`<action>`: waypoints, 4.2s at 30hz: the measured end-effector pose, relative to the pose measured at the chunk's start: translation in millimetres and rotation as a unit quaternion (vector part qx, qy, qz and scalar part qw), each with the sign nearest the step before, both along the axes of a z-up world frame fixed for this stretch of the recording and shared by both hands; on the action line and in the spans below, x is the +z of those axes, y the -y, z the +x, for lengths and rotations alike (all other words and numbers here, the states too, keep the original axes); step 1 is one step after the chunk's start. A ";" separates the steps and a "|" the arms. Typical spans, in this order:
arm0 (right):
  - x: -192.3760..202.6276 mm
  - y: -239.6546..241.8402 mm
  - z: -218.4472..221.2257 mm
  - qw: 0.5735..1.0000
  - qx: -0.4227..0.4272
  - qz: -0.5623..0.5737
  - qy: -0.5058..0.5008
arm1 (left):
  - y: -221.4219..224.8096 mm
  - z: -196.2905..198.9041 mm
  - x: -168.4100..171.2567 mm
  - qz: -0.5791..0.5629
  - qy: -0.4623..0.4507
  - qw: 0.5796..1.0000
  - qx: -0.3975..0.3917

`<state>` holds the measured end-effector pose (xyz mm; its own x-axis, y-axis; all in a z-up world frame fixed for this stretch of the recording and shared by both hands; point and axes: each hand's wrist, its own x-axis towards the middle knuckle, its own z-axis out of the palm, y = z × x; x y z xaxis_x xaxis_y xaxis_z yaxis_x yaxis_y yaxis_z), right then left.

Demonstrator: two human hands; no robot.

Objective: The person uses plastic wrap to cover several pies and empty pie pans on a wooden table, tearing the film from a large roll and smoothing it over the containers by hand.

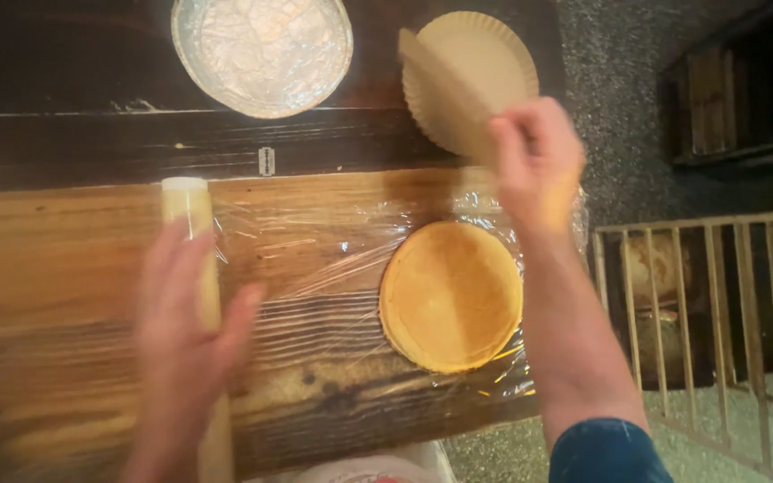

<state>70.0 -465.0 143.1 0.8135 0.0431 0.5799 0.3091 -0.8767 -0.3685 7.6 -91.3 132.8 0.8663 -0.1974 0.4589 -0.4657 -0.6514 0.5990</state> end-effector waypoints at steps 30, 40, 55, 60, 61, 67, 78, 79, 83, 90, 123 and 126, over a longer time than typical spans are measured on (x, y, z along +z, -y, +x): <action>-193.6 -117.0 -513.1 0.511 -0.081 0.511 -0.686 | 44.4 59.7 -61.8 0.232 -0.069 0.967 -0.076; -68.8 -200.2 -351.6 0.874 -0.124 0.259 -0.391 | -36.2 14.3 -27.9 0.269 -0.052 0.939 -0.207; -97.9 -260.4 -223.2 0.991 -0.011 0.107 -0.075 | -77.9 -2.6 -62.5 0.126 -0.156 0.976 -0.087; -96.1 -255.8 -115.7 0.909 0.038 0.412 -0.051 | -73.8 -3.3 -68.1 -0.052 -0.263 0.963 0.007; -113.4 -256.4 -98.8 0.871 0.070 0.485 -0.034 | -67.8 -4.9 -61.1 -0.011 -0.309 0.951 0.021; -144.9 -260.8 -75.0 0.812 0.096 0.574 -0.046 | -51.9 -10.4 -70.6 0.086 -0.419 0.903 0.037; -145.5 -258.3 -79.0 0.822 0.096 0.556 -0.073 | -75.4 -1.8 -89.5 0.313 -0.223 0.918 0.097; -146.7 -258.9 -79.5 0.823 0.096 0.555 -0.072 | -74.7 -5.8 -91.8 0.275 -0.246 0.925 0.090; -149.6 -259.7 -78.3 0.824 0.104 0.553 -0.070 | -72.9 -8.6 -91.5 0.224 -0.277 0.930 0.087; -142.4 -264.5 -82.7 0.873 0.123 0.472 -0.019 | -41.0 11.3 -81.0 0.358 0.023 0.933 -0.006; -114.6 -236.9 -288.6 0.977 -0.142 0.132 -0.087 | -19.5 7.5 -67.8 0.111 -0.051 0.857 -0.500; -121.1 -259.6 -278.6 0.991 0.001 -0.027 -0.130 | -19.6 9.7 -81.5 0.258 -0.030 0.853 -0.453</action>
